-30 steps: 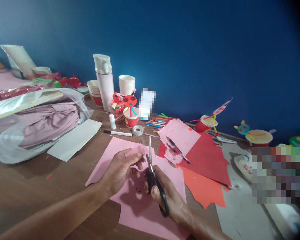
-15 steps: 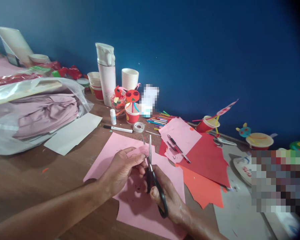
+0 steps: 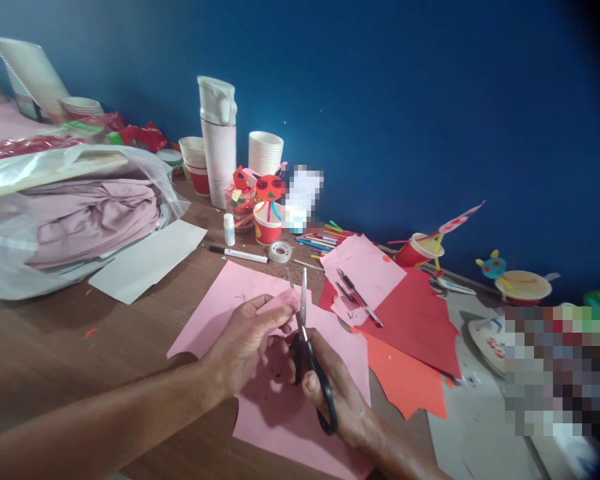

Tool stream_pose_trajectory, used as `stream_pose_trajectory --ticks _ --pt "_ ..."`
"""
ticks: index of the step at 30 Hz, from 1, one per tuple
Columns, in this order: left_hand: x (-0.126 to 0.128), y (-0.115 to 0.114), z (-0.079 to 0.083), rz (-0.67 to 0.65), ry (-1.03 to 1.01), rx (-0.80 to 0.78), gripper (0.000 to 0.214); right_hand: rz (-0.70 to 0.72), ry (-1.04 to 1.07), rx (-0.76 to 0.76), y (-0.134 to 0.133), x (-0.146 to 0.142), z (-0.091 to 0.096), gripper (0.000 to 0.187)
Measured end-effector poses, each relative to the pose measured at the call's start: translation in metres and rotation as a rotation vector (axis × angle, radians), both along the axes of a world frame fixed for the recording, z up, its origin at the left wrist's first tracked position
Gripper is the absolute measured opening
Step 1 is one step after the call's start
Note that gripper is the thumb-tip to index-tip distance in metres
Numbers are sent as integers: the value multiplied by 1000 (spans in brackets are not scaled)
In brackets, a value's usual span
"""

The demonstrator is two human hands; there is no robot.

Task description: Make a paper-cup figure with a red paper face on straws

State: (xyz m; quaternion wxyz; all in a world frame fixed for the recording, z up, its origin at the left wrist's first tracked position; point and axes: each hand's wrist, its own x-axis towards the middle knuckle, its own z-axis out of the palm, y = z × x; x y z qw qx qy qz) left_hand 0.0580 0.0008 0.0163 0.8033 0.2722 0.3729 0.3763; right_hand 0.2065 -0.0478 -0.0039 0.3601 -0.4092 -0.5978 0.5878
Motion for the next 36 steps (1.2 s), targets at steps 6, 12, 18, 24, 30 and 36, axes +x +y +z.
stream_pose_trajectory --ticks 6,12,18,24,30,36 --pt "-1 -2 -3 34 3 -3 26 -6 -31 8 -1 1 -2 40" --pt "0 -2 -4 35 12 20 26 -2 -22 37 1 1 -4 41" --pt "0 -2 -4 38 -2 23 27 12 10 26 1 0 -1 41" --pt "1 -3 -4 32 -3 28 26 27 27 14 0 0 -1 40" --pt "1 -2 -3 22 1 31 28 -31 -35 33 0 -1 1 41" --pt "1 -3 -6 35 16 40 26 -30 -10 15 1 -2 -2 43"
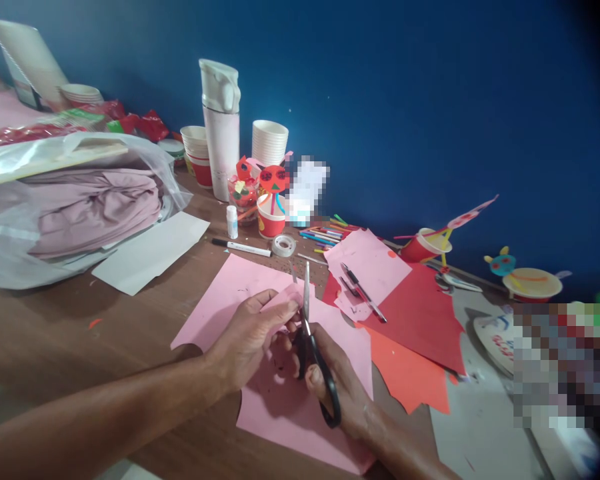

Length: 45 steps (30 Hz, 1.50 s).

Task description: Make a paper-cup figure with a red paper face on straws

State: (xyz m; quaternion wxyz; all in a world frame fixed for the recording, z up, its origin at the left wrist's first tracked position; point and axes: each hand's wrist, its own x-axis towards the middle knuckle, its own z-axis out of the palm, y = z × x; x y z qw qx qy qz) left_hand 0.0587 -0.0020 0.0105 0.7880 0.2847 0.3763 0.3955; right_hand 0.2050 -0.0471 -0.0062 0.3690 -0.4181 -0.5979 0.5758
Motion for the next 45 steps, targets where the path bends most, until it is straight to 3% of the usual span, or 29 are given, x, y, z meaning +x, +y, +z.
stream_pose_trajectory --ticks 45 --pt "-3 6 0 29 35 51 18 -45 28 -145 0 1 -4 50"
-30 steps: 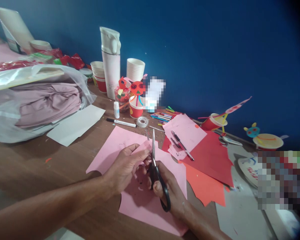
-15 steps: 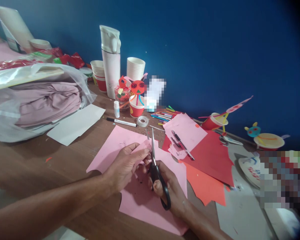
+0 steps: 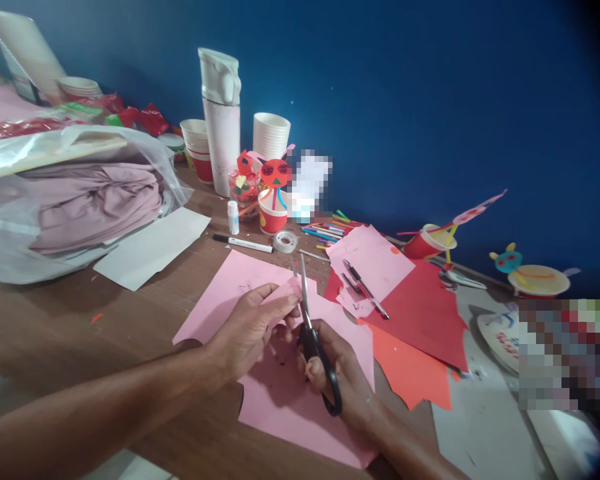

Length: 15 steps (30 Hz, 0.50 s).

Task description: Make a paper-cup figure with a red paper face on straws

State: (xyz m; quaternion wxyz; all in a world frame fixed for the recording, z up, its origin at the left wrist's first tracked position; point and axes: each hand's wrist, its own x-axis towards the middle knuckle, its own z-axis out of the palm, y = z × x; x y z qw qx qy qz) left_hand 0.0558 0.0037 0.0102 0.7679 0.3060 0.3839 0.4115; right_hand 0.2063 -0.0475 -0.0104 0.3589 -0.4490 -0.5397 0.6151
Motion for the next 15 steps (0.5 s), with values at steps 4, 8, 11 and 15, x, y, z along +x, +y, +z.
stream_pose_trajectory --ticks 4,8,11,15 --pt "0 1 -2 -1 -14 24 19 -5 -13 -15 1 -1 4 52" --pt "0 2 -1 7 -17 18 20 -5 2 -27 1 -2 3 50" --pt "-1 2 -1 12 -17 3 20 3 11 -22 1 0 2 49" --pt "-1 3 0 12 -14 -2 18 4 3 0 0 2 0 46"
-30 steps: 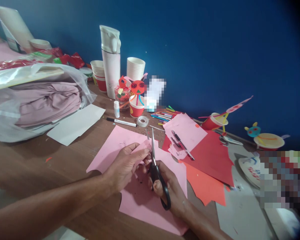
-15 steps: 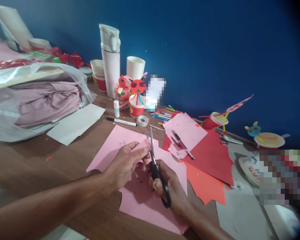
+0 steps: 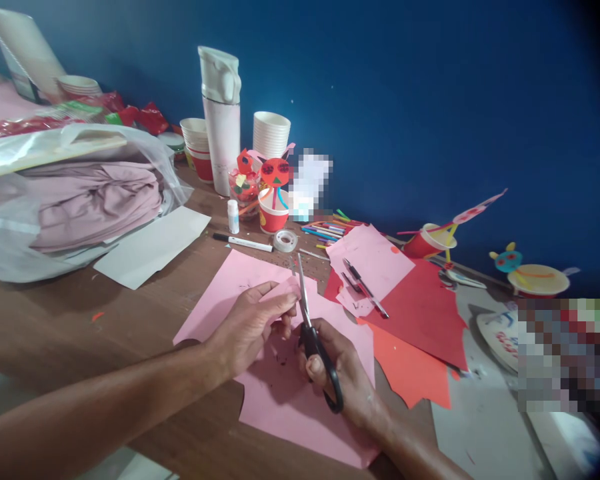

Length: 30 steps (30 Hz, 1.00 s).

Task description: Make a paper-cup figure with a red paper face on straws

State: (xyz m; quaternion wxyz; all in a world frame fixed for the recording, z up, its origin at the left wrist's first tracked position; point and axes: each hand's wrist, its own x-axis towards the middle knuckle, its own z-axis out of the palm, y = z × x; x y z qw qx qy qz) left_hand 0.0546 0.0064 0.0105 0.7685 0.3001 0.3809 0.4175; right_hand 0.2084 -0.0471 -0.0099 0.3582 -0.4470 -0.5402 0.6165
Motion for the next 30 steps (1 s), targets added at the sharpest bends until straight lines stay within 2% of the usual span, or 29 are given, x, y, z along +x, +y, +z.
stream_pose_trajectory --ticks 10,18,30 --pt "-1 1 2 -1 10 -13 15 -10 -3 1 0 2 1 46" --pt "-2 3 7 -10 35 -20 15 5 -3 -14 2 6 0 37" --pt "-5 6 2 -39 60 -3 12 4 -15 -76 4 8 4 39"
